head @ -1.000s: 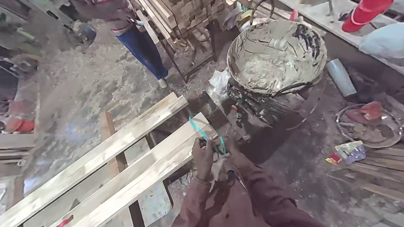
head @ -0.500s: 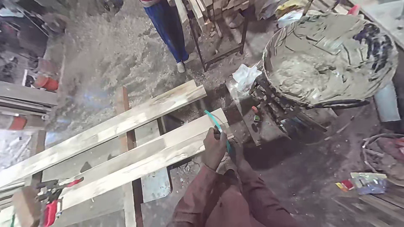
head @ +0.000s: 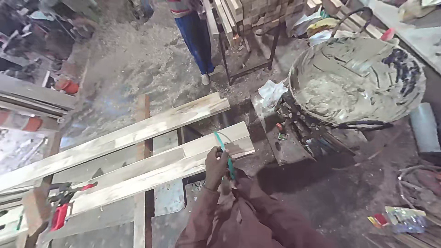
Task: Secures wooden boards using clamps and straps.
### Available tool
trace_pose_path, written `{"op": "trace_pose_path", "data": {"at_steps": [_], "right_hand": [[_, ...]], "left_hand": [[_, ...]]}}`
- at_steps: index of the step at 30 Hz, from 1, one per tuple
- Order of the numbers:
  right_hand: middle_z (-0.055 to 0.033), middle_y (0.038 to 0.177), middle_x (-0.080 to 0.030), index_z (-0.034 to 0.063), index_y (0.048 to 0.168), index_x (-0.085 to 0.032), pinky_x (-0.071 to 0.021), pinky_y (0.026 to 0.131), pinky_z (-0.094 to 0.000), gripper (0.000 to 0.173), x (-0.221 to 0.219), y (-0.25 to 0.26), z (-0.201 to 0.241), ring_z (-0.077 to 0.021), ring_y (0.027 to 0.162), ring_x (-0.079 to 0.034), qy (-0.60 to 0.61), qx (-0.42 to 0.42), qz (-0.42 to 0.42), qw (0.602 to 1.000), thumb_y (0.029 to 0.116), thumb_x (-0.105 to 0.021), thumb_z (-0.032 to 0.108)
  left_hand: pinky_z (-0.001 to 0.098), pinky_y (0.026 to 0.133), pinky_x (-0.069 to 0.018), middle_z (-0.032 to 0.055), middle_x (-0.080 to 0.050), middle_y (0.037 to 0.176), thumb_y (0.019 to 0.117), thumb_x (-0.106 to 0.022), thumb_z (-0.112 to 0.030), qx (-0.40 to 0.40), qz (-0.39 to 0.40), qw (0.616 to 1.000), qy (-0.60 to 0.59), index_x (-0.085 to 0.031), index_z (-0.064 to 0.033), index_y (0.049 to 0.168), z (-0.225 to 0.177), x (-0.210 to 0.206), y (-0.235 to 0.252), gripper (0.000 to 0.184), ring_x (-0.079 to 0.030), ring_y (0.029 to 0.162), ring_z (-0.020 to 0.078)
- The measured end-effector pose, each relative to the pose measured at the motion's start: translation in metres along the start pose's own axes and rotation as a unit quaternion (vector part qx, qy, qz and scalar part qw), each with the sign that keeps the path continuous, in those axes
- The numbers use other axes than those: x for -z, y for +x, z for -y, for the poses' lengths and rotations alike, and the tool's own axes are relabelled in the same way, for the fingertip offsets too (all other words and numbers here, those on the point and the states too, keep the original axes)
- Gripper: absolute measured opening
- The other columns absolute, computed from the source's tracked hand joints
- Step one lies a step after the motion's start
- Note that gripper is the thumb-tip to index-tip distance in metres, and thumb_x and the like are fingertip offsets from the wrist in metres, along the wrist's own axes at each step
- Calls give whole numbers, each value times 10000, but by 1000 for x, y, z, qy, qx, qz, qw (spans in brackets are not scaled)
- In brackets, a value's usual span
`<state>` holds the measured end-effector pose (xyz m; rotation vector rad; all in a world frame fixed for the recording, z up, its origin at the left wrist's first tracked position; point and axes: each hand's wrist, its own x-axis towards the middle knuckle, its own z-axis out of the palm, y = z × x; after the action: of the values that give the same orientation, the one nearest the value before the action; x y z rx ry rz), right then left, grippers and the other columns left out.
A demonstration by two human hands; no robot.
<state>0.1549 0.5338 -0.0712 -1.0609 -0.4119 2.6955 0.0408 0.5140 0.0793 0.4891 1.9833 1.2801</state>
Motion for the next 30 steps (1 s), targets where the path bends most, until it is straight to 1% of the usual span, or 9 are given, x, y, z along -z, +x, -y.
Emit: {"op": "trace_pose_path", "data": {"at_steps": [2,5,11,14,16,19,21,25,30], "right_hand": [[-95,823,-652,-4,1108,-568,-589,623,-301,171,-23,-25,-5,-163,667,-657,23,-38,-67,997,1074,-455,121],[-98,853,-686,-16,1161,-549,-620,710,-311,201,-41,-56,0,-168,722,-702,-23,-53,-54,997,1101,-407,113],[-128,852,-683,-23,1087,-599,-608,701,-362,299,-66,-51,-13,-214,745,-693,-64,-38,-102,992,1099,-414,212],[-155,1023,-715,-40,1197,-612,-607,861,-399,416,-86,-83,-21,-231,934,-718,-177,57,-87,979,1123,-387,302],[-112,1068,-725,-18,1181,-667,-570,928,-379,442,-97,-99,-21,-179,1004,-694,-309,146,-84,936,1109,-421,342],[-38,851,-668,4,1106,-658,-565,719,-295,379,-111,-101,-17,-107,744,-637,-342,223,-66,910,1114,-410,291],[21,668,-493,22,1019,-613,-452,528,-244,344,-120,-99,-18,-74,532,-460,-290,216,-54,931,1119,-382,257],[13,659,-478,35,931,-598,-407,479,-251,363,-125,-105,-26,-85,492,-413,-341,232,-82,908,1118,-392,268],[32,613,-505,94,832,-648,-441,509,-298,387,-122,-153,-45,-86,512,-481,-502,325,-113,793,1070,-443,320]], "left_hand": [[370,674,-662,140,-737,884,1045,-583,-126,10,24,999,-43,-605,56,1185,0,22,-17,231,-755,737,238],[362,688,-654,144,-748,896,1045,-574,-106,11,24,998,-61,-595,58,1193,9,41,-26,222,-758,759,232],[356,675,-646,149,-746,873,1041,-584,-106,-5,50,994,-101,-598,66,1161,15,59,-21,210,-753,741,233],[372,746,-650,148,-750,910,1061,-548,-124,-10,91,988,-125,-604,64,1150,17,70,-29,215,-758,796,233],[377,769,-647,154,-743,931,1067,-528,-113,-15,106,982,-158,-613,76,1146,25,72,-28,221,-753,813,236],[357,744,-638,156,-734,917,1074,-507,-100,-18,111,972,-204,-611,95,1167,28,70,-29,240,-740,794,220],[335,698,-630,142,-735,886,1079,-490,-96,-21,102,971,-214,-612,89,1149,27,67,-32,232,-735,756,199],[327,677,-629,126,-729,852,1083,-476,-97,-12,37,983,-179,-609,85,1111,25,56,-25,227,-726,703,176],[388,681,-606,180,-689,929,1084,-483,-158,70,-3,984,-166,-547,74,1255,23,51,46,296,-690,698,227]]}}
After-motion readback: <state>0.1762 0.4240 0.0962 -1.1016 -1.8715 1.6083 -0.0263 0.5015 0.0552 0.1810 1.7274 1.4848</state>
